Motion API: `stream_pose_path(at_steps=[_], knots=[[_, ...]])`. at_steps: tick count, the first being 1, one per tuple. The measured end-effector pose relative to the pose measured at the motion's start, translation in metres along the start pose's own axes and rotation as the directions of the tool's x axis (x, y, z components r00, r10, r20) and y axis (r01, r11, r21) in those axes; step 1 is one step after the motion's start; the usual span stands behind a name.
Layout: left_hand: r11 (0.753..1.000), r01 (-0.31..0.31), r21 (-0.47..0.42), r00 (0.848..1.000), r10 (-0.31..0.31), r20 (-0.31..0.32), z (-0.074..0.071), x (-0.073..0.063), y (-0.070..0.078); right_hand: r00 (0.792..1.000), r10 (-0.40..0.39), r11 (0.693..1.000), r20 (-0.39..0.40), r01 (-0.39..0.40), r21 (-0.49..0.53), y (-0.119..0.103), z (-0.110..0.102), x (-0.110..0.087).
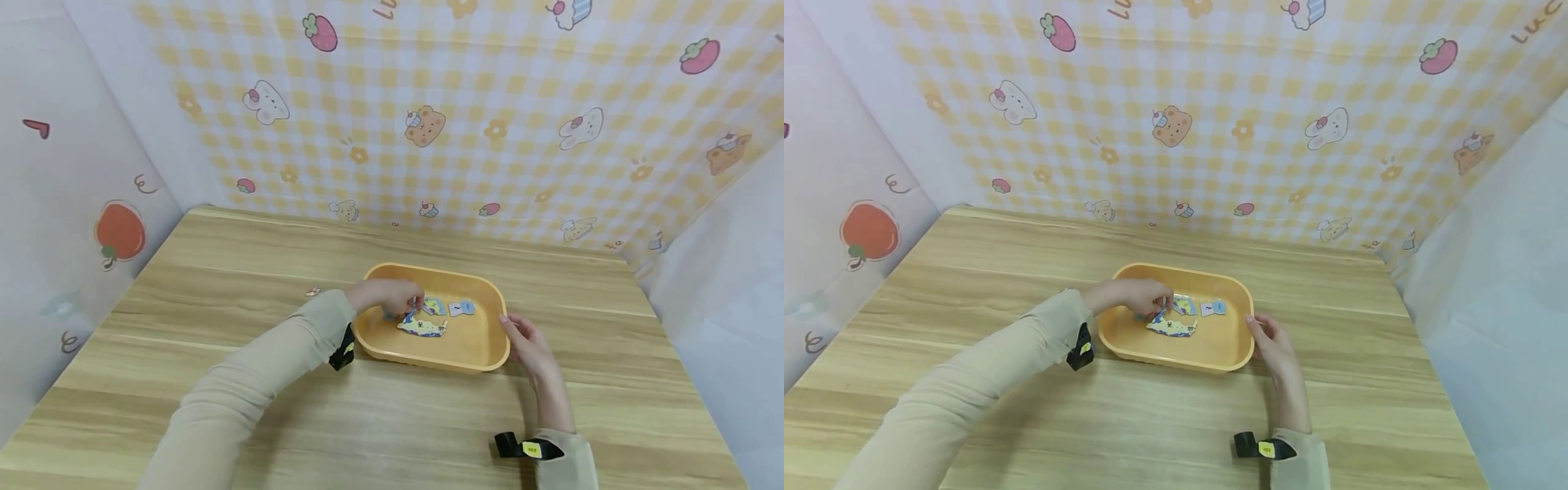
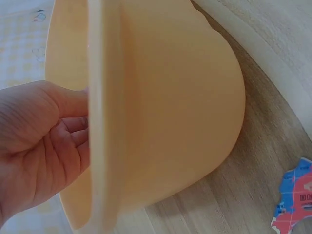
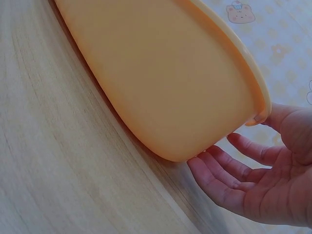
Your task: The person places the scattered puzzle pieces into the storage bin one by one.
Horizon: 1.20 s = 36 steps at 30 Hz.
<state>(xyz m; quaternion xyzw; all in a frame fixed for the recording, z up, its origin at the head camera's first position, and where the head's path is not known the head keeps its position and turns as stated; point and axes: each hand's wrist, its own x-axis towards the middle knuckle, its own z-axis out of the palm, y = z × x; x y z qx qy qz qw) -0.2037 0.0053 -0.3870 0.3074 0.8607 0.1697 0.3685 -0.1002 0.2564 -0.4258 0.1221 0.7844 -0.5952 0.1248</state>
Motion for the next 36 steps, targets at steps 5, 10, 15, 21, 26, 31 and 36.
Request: stream_pose_path(at_steps=[5, 10, 15, 21, 26, 31, 36], knots=[[0.999, 0.005, 0.034, 1.000, -0.004, -0.026, 0.002, 0.000, -0.002, 1.000, -0.009, 1.000, 0.010, 0.009, -0.009, 0.000, 0.002, -0.001], [0.995, -0.017, 0.094, 0.997, 0.024, -0.073, 0.001, -0.005, 0.000, 1.000, 0.002, 1.000, 0.015, -0.002, 0.007, -0.001, 0.003, 0.000], [0.993, -0.093, 0.073, 0.983, 0.104, -0.151, -0.004, -0.017, -0.004, 1.000, 0.014, 1.000, 0.006, -0.014, 0.016, -0.002, 0.001, 0.001], [0.983, -0.180, 0.025, 0.923, 0.177, -0.341, -0.009, -0.045, -0.020, 1.000, 0.006, 1.000, 0.004, -0.006, 0.014, -0.003, 0.001, 0.002], [0.987, -0.158, -0.013, 0.868, 0.132, -0.479, -0.006, -0.070, -0.035, 1.000, 0.025, 1.000, 0.002, -0.025, 0.015, -0.003, 0.001, 0.001], [0.994, -0.104, -0.030, 0.820, 0.069, -0.568, 0.002, -0.089, -0.054, 0.999, 0.051, 0.999, -0.002, -0.051, 0.013, -0.002, -0.001, 0.001], [0.997, -0.074, -0.017, 0.812, 0.051, -0.581, 0.010, -0.103, -0.078, 0.999, 0.041, 0.999, 0.024, -0.041, 0.023, -0.002, -0.002, 0.002]])
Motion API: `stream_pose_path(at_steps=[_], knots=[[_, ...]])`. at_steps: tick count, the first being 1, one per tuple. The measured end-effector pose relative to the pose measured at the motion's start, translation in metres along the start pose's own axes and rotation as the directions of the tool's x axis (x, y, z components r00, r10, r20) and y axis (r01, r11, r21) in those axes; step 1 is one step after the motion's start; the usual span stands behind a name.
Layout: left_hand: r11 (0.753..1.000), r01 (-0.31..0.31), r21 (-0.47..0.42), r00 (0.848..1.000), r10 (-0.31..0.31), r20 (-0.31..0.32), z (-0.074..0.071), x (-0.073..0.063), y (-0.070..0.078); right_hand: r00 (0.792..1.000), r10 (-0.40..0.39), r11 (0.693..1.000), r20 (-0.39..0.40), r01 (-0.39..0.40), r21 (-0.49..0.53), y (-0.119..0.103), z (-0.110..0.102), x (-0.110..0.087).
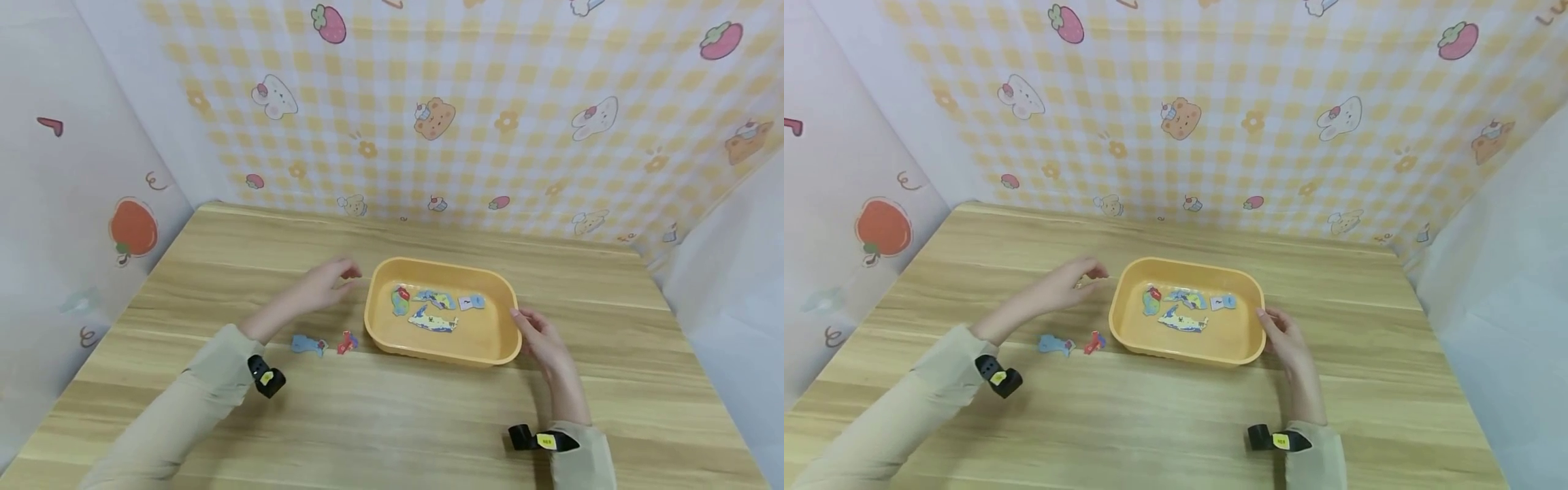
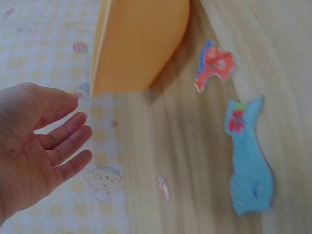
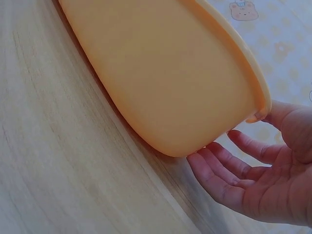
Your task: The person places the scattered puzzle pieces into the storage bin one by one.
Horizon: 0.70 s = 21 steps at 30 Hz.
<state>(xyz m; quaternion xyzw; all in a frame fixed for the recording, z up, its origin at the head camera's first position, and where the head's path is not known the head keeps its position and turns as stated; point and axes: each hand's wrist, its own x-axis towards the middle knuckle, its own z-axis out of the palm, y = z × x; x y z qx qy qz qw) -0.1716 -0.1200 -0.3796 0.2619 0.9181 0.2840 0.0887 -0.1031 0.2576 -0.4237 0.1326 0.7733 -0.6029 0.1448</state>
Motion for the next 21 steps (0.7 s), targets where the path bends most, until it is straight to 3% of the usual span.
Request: stream_pose_path(at_steps=[5, 12, 15, 21], knots=[[1.000, 0.014, 0.017, 0.992, -0.016, 0.127, -0.004, -0.019, -0.019, 1.000, -0.001, 1.000, 0.018, 0.002, -0.009, -0.002, -0.001, 0.000], [0.996, 0.085, 0.026, 0.947, -0.089, 0.309, -0.013, -0.047, -0.037, 1.000, 0.007, 1.000, 0.015, -0.007, 0.010, -0.002, -0.002, 0.002], [0.994, 0.109, 0.033, 0.939, -0.114, 0.324, -0.015, -0.059, -0.042, 1.000, 0.010, 1.000, 0.018, -0.010, 0.011, -0.001, -0.001, 0.001], [0.992, 0.126, 0.000, 0.952, -0.120, 0.281, -0.011, -0.074, -0.053, 1.000, 0.007, 1.000, 0.015, -0.007, -0.004, -0.002, -0.001, 0.001]])
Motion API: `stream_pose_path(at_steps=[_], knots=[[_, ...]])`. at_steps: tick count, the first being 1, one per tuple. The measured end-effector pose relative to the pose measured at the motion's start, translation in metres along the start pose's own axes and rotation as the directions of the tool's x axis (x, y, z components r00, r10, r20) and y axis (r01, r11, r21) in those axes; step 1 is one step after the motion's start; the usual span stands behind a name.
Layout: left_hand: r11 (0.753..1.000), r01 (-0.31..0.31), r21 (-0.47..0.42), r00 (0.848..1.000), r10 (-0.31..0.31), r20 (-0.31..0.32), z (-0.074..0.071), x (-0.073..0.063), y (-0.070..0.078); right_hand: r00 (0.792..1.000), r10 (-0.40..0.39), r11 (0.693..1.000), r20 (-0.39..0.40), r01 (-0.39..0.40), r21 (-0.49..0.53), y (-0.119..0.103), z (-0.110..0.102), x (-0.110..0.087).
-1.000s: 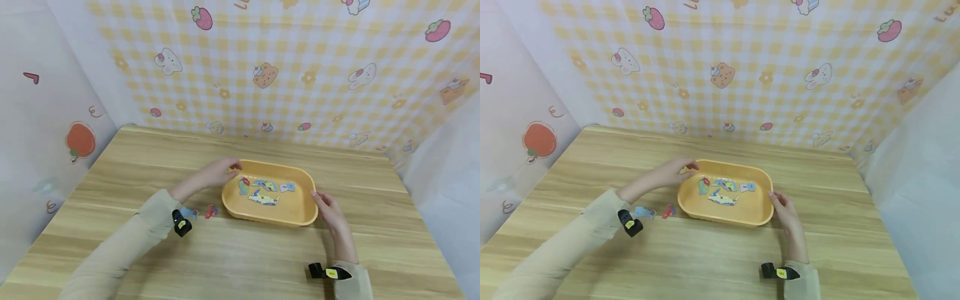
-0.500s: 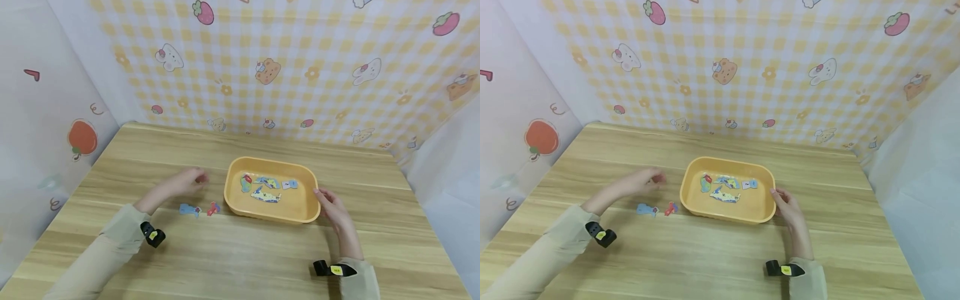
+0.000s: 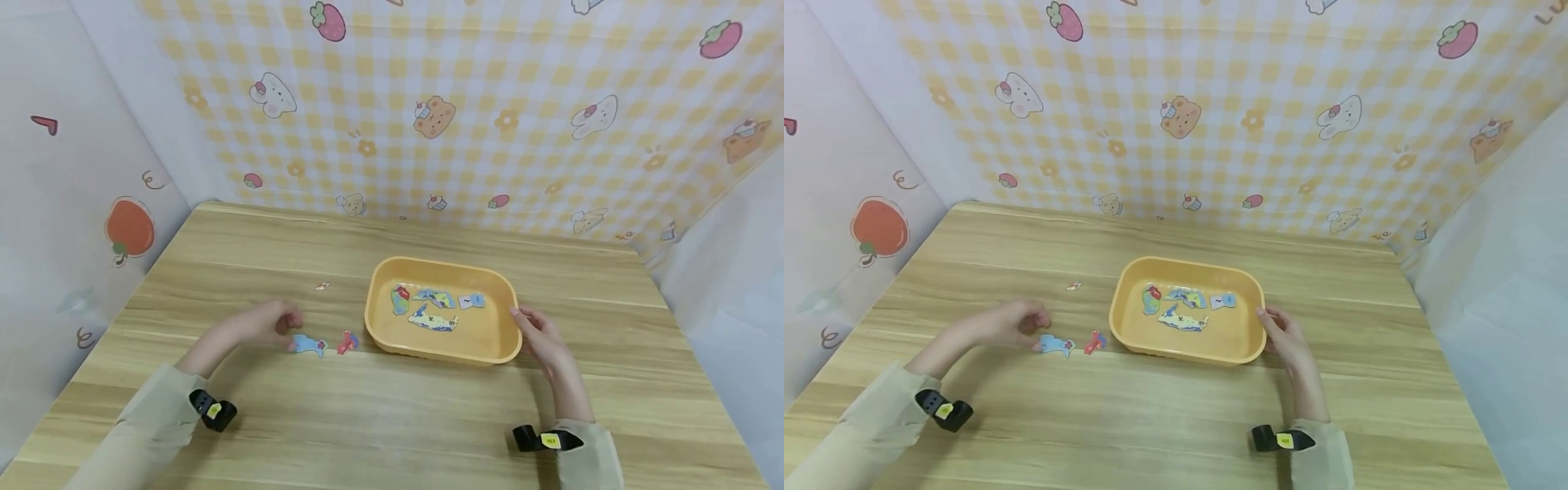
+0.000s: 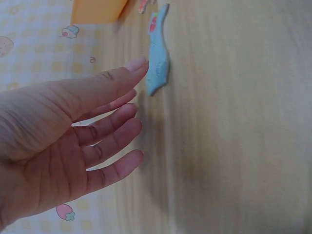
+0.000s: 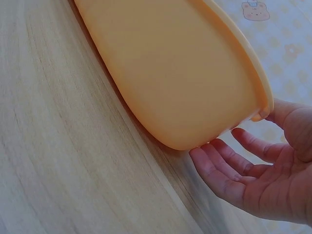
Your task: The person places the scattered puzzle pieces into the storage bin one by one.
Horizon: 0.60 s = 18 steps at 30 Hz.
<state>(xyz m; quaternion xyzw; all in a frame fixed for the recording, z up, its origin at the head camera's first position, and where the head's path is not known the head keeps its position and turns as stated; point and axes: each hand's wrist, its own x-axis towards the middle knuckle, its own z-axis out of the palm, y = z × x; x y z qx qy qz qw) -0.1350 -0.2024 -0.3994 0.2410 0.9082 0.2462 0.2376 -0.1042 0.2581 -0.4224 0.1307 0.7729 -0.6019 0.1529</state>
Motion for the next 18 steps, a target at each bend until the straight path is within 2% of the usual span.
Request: stream_pose_path(at_steps=[4, 9, 14, 18], knots=[[1.000, 0.012, -0.015, 1.000, -0.012, -0.021, 0.006, -0.002, -0.006, 1.000, -0.002, 1.000, 0.006, 0.002, -0.001, -0.001, -0.001, 0.000], [0.999, -0.030, -0.021, 0.998, 0.029, -0.055, 0.014, 0.000, -0.012, 1.000, -0.008, 1.000, 0.010, 0.008, -0.012, 0.000, 0.000, 0.000], [0.998, -0.042, -0.038, 0.998, 0.040, -0.058, 0.019, 0.000, -0.010, 1.000, -0.007, 1.000, 0.000, 0.007, -0.005, 0.002, 0.000, -0.001], [0.998, -0.025, -0.058, 0.998, 0.021, -0.062, 0.018, 0.000, -0.007, 1.000, -0.012, 1.000, -0.002, 0.012, -0.007, 0.002, 0.000, 0.000]])
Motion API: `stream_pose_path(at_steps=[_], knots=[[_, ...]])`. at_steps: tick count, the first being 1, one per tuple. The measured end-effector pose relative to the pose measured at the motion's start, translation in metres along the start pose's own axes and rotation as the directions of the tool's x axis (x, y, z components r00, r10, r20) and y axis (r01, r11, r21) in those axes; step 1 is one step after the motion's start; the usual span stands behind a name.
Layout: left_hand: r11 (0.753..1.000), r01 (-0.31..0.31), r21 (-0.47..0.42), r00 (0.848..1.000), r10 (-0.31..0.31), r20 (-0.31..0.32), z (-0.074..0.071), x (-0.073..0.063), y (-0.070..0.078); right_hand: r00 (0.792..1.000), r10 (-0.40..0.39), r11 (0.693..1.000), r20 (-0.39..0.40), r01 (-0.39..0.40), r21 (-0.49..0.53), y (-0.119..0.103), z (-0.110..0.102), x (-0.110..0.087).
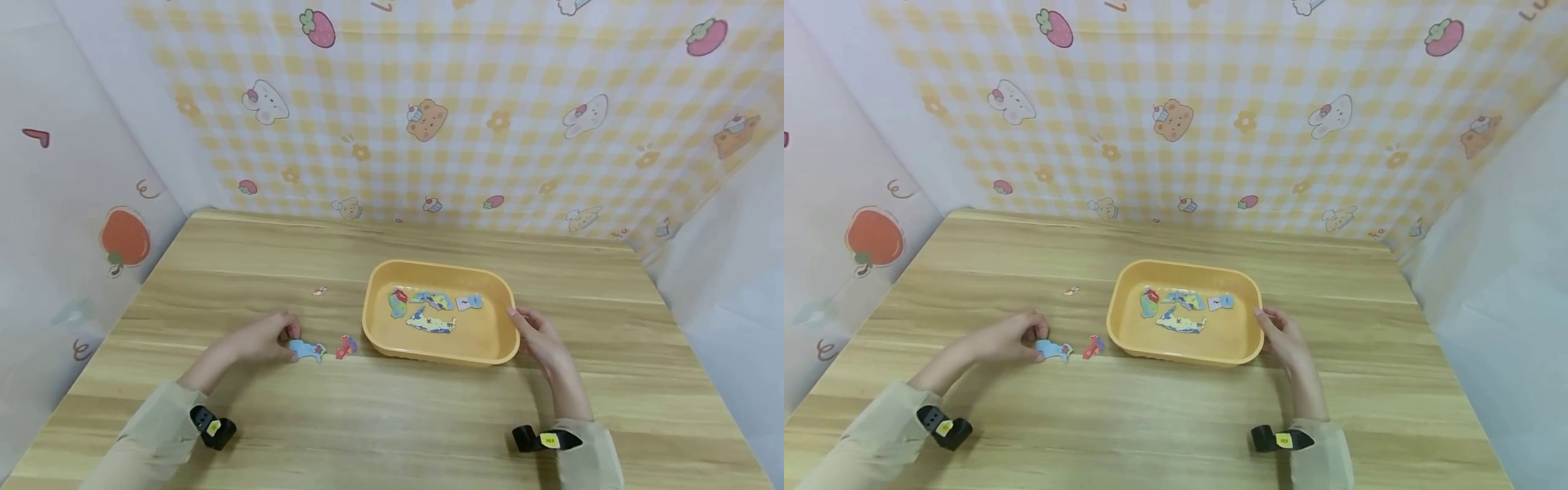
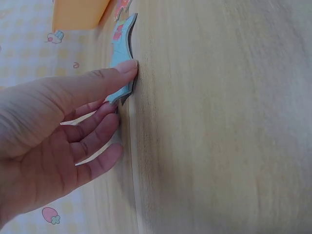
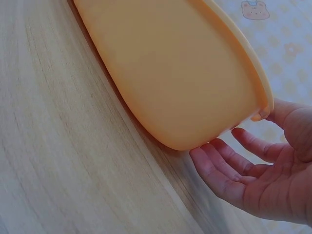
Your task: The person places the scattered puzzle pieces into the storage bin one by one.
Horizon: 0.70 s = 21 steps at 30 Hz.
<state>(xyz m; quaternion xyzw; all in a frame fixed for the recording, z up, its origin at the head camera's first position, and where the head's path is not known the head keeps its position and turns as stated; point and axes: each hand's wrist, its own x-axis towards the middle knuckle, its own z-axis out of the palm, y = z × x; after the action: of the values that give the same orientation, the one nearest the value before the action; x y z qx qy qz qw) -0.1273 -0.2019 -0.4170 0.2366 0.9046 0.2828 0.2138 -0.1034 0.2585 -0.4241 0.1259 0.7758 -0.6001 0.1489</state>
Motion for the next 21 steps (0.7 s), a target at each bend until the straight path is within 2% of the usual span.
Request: stream_pose_path(at_steps=[6, 14, 17, 21], knots=[[0.996, -0.027, -0.091, 0.999, 0.028, 0.015, -0.002, -0.003, -0.003, 1.000, 0.000, 1.000, 0.011, 0.000, -0.013, -0.001, -0.001, 0.000], [0.995, -0.056, -0.085, 0.997, 0.060, 0.044, -0.010, -0.006, -0.012, 1.000, 0.015, 1.000, -0.001, -0.015, -0.015, -0.002, -0.001, 0.000], [0.988, -0.054, -0.143, 0.996, 0.064, 0.069, -0.014, -0.008, -0.013, 1.000, 0.012, 1.000, -0.001, -0.012, -0.018, -0.002, -0.001, 0.000], [0.962, -0.032, -0.273, 0.994, 0.059, 0.094, -0.016, -0.009, -0.013, 1.000, 0.001, 1.000, 0.003, -0.001, -0.018, -0.001, -0.001, 0.000]])
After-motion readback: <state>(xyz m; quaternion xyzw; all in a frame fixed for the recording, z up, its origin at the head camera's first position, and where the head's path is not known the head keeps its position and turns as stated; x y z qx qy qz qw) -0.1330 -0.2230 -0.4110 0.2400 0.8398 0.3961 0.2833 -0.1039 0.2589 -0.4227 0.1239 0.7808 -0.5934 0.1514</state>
